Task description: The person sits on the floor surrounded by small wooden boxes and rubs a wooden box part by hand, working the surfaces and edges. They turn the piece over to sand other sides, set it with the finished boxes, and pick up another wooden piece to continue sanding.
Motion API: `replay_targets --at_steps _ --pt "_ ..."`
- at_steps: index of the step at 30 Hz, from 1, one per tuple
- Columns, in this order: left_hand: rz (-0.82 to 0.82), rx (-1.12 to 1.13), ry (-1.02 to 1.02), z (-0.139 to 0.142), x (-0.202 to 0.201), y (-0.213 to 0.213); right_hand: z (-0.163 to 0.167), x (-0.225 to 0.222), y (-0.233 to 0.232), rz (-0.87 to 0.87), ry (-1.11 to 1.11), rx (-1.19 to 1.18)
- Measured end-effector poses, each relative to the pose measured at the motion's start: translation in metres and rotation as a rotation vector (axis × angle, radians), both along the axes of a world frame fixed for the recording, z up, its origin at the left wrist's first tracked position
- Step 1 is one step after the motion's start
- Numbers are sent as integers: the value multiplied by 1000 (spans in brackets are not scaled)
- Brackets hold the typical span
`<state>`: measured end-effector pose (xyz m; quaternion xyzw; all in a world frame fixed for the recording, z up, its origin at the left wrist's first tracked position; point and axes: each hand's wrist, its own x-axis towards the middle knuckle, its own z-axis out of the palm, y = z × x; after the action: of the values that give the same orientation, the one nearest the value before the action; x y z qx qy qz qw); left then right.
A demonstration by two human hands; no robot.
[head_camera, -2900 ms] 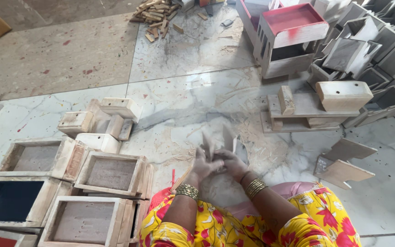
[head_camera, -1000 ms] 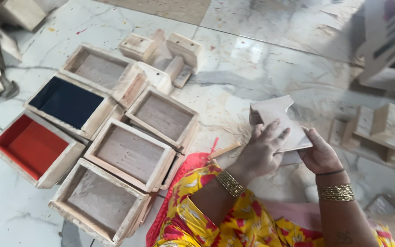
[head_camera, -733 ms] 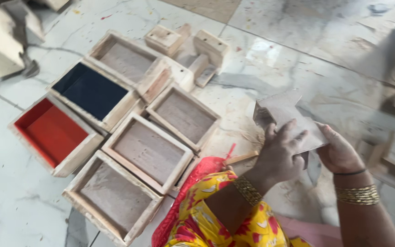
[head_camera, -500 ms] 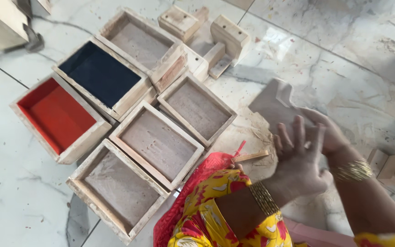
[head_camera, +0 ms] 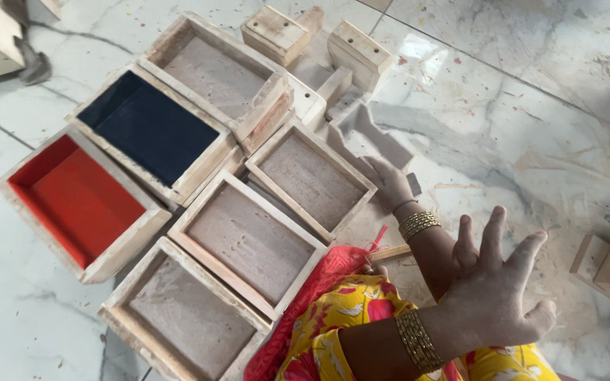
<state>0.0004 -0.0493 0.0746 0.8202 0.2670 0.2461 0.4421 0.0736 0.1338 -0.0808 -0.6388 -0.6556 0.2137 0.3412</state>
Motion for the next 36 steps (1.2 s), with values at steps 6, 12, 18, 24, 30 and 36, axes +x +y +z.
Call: replay_targets --at_steps 6,12,18,24,30,36 --pt "-94 -15 -15 -3 3 -6 -9 17 -34 -179 76 -239" --pt "-165 -59 -10 -2 6 -9 -33 13 -40 -363 519 25" --pt "-187 -83 47 -2 4 -5 -31 -8 -28 -105 101 109" --pt "-196 -97 44 -3 3 -7 -22 1 -42 -101 418 -178" --pt "-242 -120 78 -15 8 -7 -21 31 -54 -602 -123 -217" --pt "-219 -120 91 -38 18 -7 -5 62 -67 -551 -330 -626"
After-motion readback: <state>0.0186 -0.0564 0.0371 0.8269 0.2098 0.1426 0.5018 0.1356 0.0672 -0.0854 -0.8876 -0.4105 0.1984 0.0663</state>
